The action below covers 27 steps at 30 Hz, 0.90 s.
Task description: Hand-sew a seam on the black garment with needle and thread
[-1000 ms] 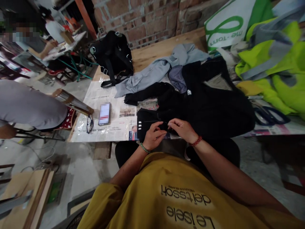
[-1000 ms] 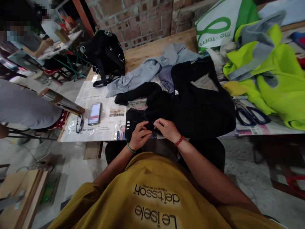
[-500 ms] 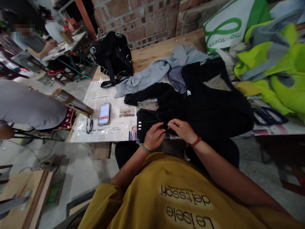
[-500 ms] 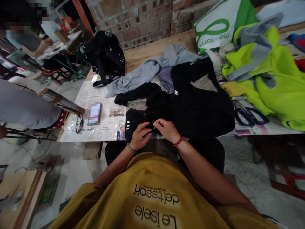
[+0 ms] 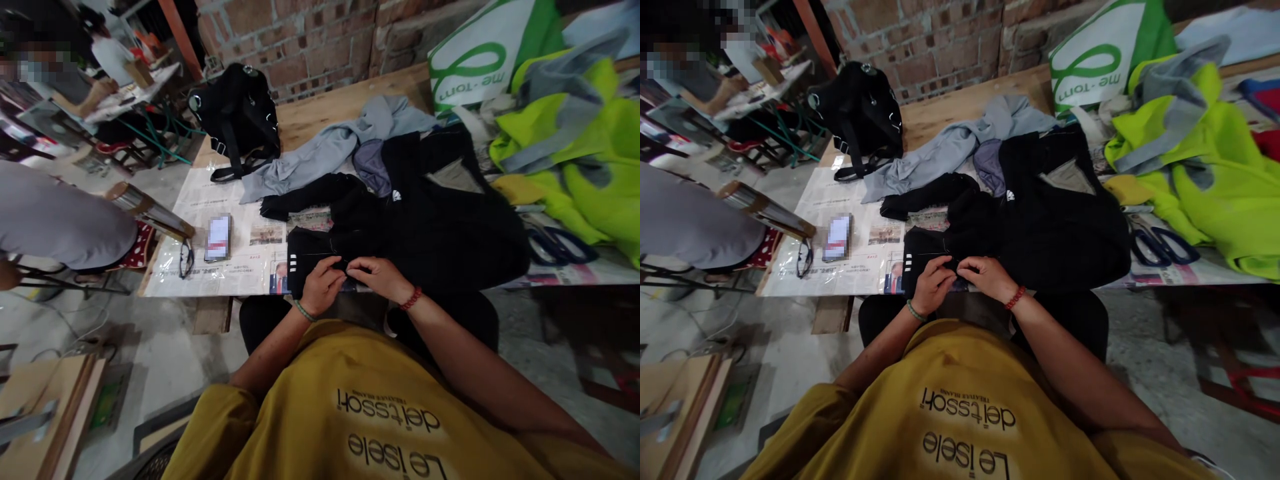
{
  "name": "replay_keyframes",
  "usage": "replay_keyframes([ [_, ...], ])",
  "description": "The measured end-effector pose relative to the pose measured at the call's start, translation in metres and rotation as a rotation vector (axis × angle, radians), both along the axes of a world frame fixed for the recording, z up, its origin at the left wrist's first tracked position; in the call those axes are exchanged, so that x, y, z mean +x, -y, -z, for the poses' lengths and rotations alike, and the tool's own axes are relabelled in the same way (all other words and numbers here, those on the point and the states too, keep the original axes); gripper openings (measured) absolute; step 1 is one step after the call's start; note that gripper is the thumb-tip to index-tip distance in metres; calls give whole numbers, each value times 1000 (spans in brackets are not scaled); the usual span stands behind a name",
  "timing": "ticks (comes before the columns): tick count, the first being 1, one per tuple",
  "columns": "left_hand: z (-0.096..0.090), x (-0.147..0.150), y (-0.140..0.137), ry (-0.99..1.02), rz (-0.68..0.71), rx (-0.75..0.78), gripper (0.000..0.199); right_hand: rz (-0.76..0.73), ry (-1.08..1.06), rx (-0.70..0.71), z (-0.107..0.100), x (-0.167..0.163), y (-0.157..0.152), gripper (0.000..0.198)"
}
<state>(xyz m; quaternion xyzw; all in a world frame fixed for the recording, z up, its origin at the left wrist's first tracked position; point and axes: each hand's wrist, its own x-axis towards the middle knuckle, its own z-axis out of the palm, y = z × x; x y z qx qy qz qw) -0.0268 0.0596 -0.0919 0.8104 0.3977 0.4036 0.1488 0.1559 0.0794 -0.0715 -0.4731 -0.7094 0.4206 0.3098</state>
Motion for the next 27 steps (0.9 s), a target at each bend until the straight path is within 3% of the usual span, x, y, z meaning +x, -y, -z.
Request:
replay_keyframes([
  [8, 6, 1, 2, -28, -48, 84, 18, 160, -50, -19, 2, -1, -1, 21],
  [15, 2, 5, -3, 36, -69, -12, 13, 149, -62, -47, 6, -2, -2, 20],
  [22, -1, 5, -9, 82, 121, -58, 10, 200, -155, -81, 8, -4, -4, 20],
  [27, 2, 7, -9, 63, 53, -47, 10, 176, -144, -87, -1, -4, -7, 19],
])
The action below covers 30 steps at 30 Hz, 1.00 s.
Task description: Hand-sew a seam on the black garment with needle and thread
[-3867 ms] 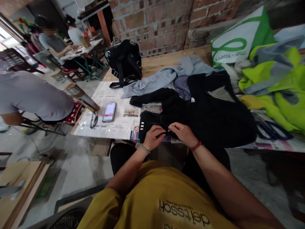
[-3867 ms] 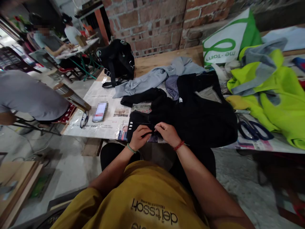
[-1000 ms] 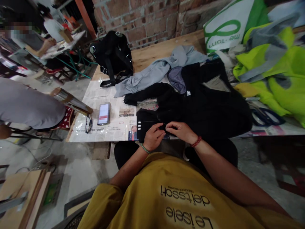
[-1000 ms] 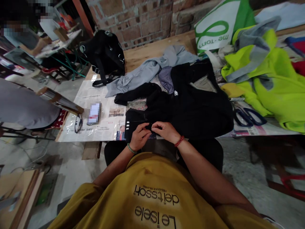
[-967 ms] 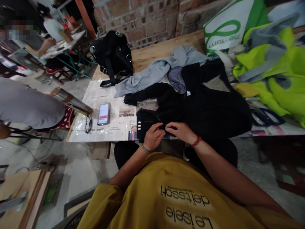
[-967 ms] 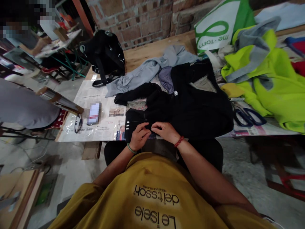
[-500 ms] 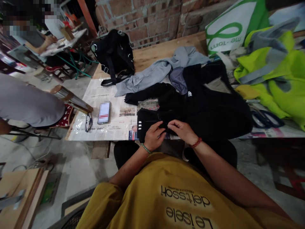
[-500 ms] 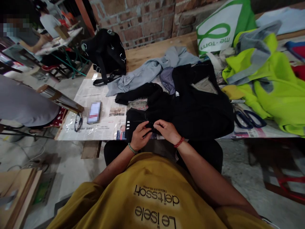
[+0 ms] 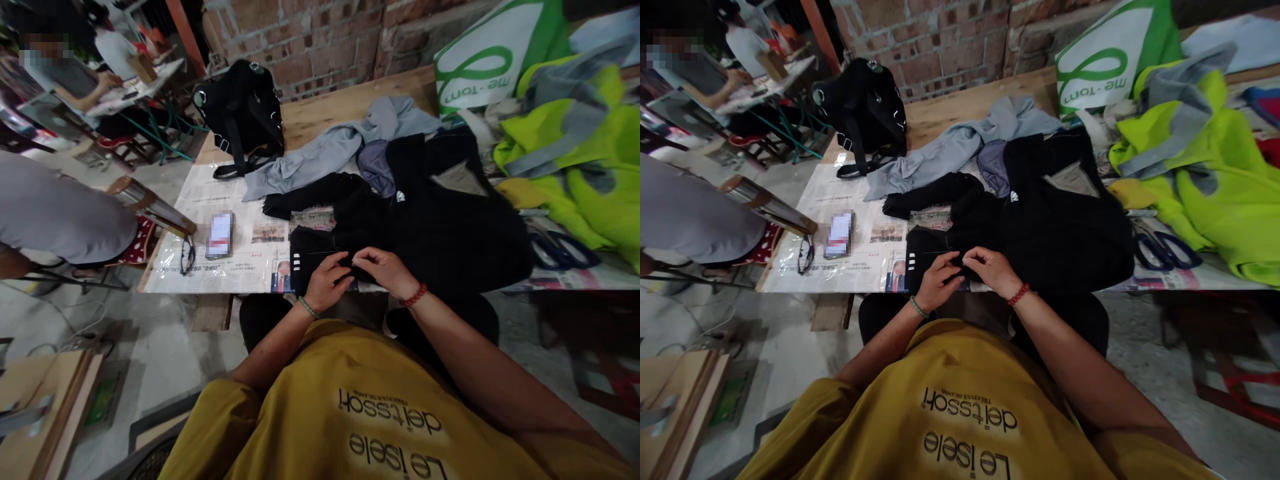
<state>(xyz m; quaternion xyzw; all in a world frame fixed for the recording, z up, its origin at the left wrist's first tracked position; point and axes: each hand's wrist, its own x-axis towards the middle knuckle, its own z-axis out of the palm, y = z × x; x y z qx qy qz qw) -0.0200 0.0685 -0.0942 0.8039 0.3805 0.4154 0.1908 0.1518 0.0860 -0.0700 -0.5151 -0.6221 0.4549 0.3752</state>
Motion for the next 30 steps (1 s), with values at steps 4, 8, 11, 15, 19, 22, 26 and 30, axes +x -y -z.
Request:
replay_keyframes([
  [4, 1, 0, 0, -8, -19, 1, 11, 4, 14, 39, -6, -2, -1, 16],
  [8, -2, -2, 0, 4, 24, -13, 10, 44, -46, -18, -5, -6, -1, 17],
  [11, -2, -2, 0, -7, 17, -18, 10, 29, -30, -45, -4, -7, -2, 15],
  [15, -3, -1, -1, 29, 8, -10, 10, 47, -14, -16, -11, -8, -5, 14],
  [19, -4, -1, -1, 55, 10, -7, 9, 77, -33, -24, -13, -14, -3, 14],
  [22, -3, -2, 0, 46, 4, 1, 9, 45, 47, 17, -11, -16, -2, 11],
  [26, -3, -4, 1, 27, -1, 12, 7, 137, -48, -45, -12, -10, -10, 12],
  [30, -2, -4, 1, 0, -7, 22, 6, 170, -144, -92, -14, -8, -15, 15],
])
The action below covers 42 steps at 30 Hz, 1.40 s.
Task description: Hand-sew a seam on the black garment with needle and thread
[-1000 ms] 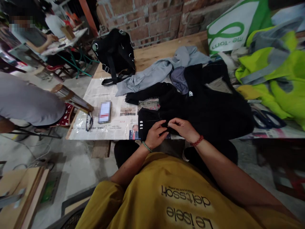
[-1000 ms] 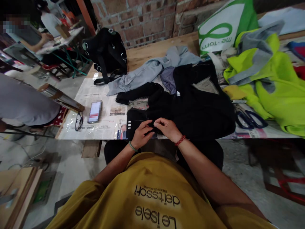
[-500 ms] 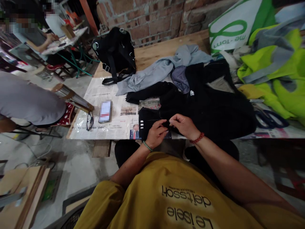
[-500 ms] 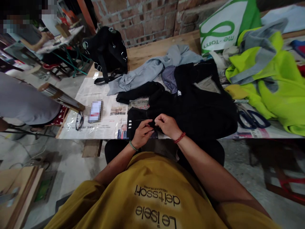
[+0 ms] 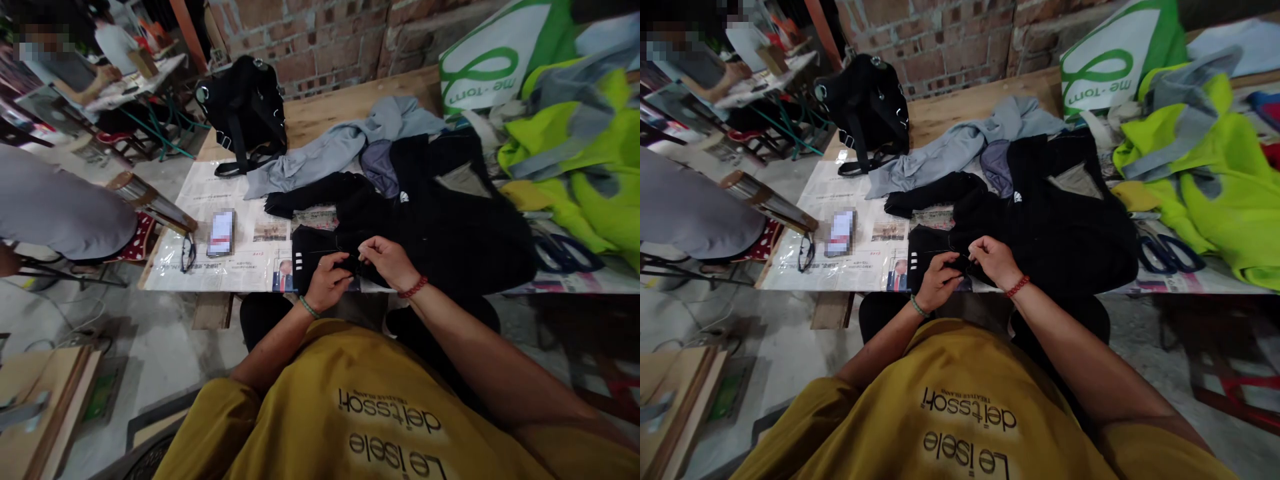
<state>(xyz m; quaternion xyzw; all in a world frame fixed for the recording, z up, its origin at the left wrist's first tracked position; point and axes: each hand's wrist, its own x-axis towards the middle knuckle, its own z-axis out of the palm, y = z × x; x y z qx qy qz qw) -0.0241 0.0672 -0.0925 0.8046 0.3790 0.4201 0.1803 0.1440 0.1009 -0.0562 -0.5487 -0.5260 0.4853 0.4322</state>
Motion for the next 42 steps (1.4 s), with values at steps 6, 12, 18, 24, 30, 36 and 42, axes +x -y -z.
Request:
replay_keyframes([
  [6, -1, 2, 0, -25, -2, 44, 7, -67, -3, 16, -2, 0, 6, 20],
  [12, -2, 1, -2, 24, 11, 60, 11, -65, -93, -29, -7, -2, 7, 17],
  [18, -1, 0, -4, 16, 37, 89, 13, -11, -218, -78, -2, -11, 1, 20],
  [24, -2, 0, -2, 1, 22, 101, 14, -96, -105, -77, -4, -15, 3, 15],
  [30, 0, 0, -2, -27, 12, 106, 16, -31, -241, -168, -3, -11, -2, 21],
  [36, 1, -1, -1, -13, -4, 93, 17, -144, -307, -279, -5, -1, 4, 34],
  [42, 0, -1, 0, 1, -2, 76, 17, -191, -99, -225, -9, 2, 8, 17],
])
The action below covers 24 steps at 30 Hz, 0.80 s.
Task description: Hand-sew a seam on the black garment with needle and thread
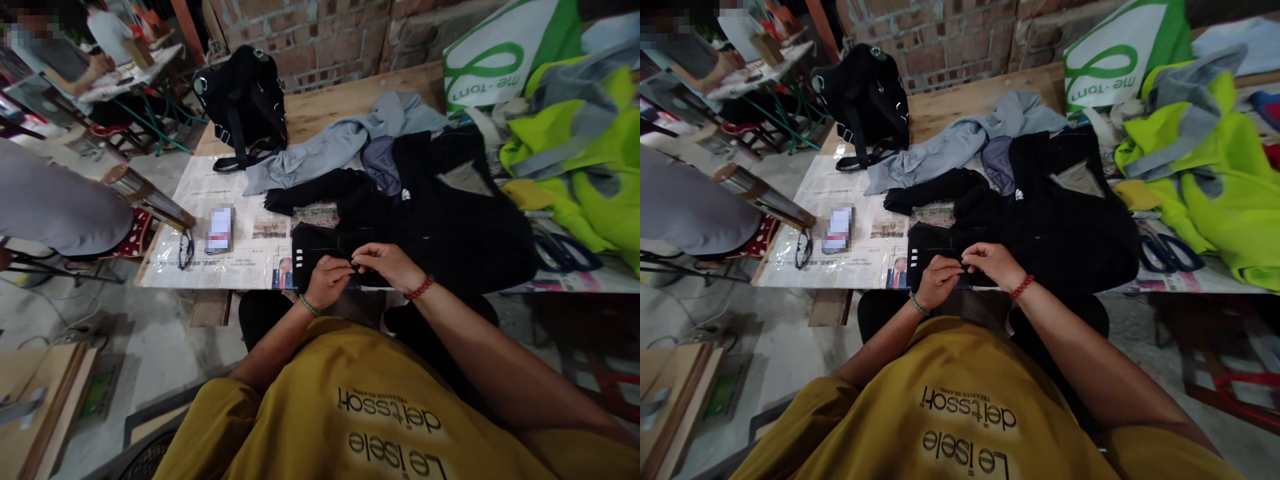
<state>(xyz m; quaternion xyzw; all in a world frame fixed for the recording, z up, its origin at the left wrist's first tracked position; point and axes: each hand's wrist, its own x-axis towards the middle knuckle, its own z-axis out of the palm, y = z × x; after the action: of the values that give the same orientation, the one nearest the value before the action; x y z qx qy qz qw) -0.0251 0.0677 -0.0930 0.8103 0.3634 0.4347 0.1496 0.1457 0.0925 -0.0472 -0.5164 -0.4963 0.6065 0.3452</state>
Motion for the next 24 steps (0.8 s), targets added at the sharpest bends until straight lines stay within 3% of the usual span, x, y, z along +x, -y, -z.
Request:
replay_keyframes([
  [5, -1, 1, 1, -26, 4, -8, 17, 97, 37, 75, 1, -5, 0, 14],
  [12, -1, 0, 1, -3, -2, -19, 18, 27, -17, -43, 0, 1, 3, 27],
  [17, 1, 0, 1, -2, -3, -19, 18, -21, 85, 21, 0, 2, 4, 17],
  [24, 0, 1, 0, -31, 6, -7, 16, 121, 125, 140, 4, -9, 2, 13],
])
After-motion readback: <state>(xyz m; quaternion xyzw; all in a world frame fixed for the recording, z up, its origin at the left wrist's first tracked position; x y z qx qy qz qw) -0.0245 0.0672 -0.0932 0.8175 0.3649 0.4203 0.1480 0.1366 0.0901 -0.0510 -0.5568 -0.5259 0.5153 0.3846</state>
